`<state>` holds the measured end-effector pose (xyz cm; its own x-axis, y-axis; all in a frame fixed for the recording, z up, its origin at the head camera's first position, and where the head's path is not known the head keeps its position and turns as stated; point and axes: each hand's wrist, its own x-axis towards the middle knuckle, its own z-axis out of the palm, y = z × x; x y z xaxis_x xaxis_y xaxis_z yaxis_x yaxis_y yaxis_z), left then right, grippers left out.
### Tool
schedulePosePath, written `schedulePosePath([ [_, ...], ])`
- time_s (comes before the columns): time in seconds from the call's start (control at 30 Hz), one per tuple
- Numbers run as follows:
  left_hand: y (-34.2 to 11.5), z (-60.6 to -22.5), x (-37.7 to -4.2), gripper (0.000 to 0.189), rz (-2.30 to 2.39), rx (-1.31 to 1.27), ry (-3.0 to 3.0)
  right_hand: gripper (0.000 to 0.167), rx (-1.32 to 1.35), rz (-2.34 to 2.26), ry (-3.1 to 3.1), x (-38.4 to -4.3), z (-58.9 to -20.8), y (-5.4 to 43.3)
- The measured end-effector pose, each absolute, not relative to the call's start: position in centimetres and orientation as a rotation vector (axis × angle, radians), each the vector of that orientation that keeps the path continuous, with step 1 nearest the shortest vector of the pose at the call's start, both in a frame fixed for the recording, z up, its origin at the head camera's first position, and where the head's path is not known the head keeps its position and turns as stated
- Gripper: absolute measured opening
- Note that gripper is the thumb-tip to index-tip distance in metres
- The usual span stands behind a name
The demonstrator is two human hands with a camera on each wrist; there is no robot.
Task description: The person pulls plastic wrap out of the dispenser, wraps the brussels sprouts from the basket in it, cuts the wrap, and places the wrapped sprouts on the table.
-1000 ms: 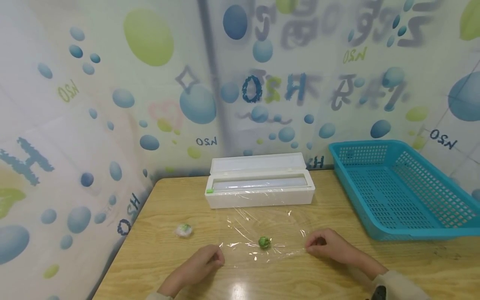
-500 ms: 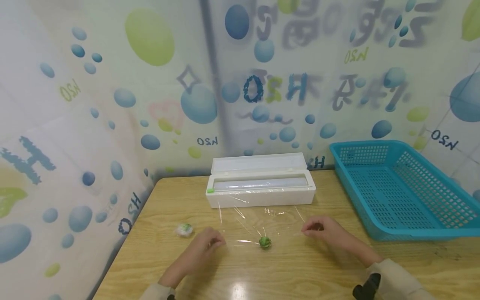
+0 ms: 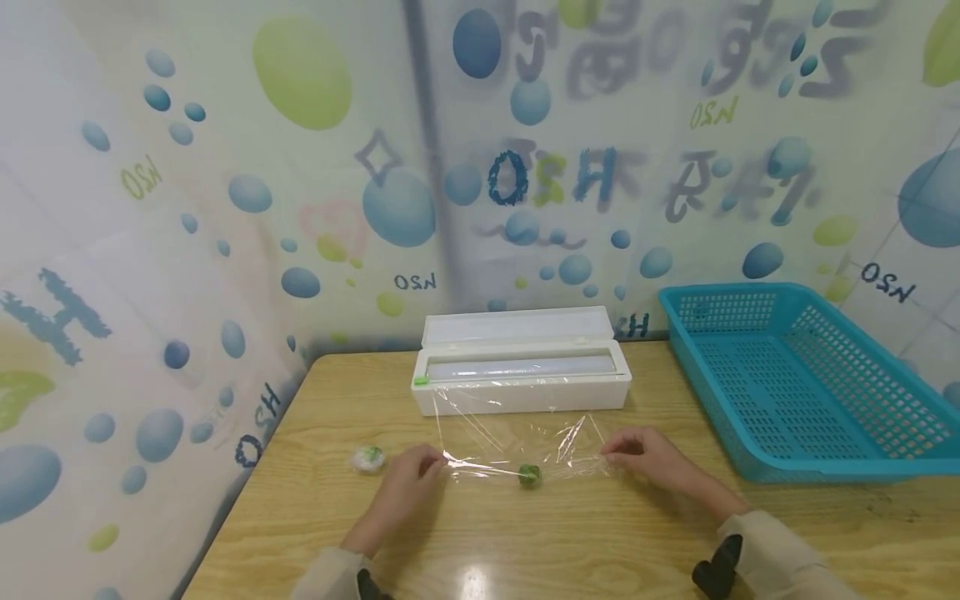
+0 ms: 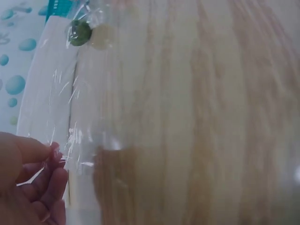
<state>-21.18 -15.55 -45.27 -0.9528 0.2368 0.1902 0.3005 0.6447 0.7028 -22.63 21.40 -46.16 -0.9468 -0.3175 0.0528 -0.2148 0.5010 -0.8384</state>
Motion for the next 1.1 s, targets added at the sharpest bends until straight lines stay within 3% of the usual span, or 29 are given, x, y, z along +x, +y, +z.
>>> schedulePosePath([
  [0.47,-15.1,-46.2,-21.8,0.002,-1.110,-0.349,-2.778,0.005,-0.393,-1.359,2.714,-23.4,-47.2,21.0],
  [1.1,-16.3,-45.8,-22.6,0.024,-1.152,-0.293,-2.911,0.012,-0.449,-1.295,2.732,-24.5,-47.6,22.0],
])
